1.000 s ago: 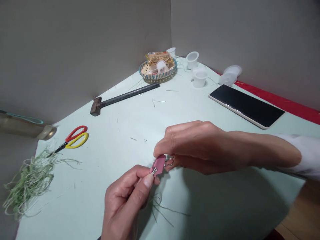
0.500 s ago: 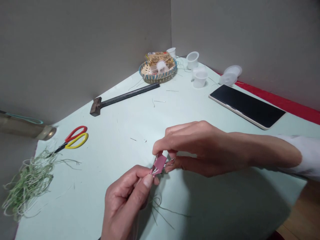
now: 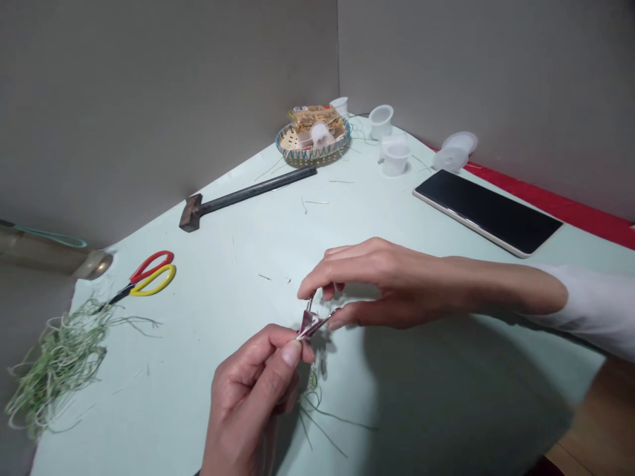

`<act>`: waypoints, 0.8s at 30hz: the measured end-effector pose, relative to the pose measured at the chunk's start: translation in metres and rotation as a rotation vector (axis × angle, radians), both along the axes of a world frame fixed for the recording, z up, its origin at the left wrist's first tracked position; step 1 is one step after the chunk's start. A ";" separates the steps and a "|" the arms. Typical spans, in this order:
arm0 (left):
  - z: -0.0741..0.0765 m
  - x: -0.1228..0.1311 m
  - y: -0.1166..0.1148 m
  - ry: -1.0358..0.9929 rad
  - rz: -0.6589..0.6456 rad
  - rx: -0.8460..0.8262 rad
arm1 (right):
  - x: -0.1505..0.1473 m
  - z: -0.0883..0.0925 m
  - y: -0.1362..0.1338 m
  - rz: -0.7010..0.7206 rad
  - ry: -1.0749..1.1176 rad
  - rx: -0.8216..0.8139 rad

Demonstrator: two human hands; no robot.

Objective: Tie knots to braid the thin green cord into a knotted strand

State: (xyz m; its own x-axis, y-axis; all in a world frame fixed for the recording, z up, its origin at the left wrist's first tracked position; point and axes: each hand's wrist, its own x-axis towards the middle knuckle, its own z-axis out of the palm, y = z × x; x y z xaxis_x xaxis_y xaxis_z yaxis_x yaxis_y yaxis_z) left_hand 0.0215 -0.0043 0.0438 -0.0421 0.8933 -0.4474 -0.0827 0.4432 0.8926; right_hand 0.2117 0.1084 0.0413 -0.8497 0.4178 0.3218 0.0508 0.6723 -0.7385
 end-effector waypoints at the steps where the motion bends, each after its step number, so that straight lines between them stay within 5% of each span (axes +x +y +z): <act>1: 0.000 0.000 0.000 -0.002 0.002 -0.003 | 0.000 -0.001 0.001 -0.005 -0.010 -0.005; 24: -0.005 0.003 0.000 -0.026 0.013 -0.010 | 0.005 -0.007 0.002 -0.049 0.024 -0.139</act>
State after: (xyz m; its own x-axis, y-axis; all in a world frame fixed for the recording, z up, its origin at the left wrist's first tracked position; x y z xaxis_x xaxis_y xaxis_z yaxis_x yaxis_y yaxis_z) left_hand 0.0248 -0.0042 0.0393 -0.0416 0.8881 -0.4578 -0.1120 0.4512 0.8854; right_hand 0.2166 0.1102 0.0346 -0.8200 0.5002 0.2780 0.0618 0.5603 -0.8260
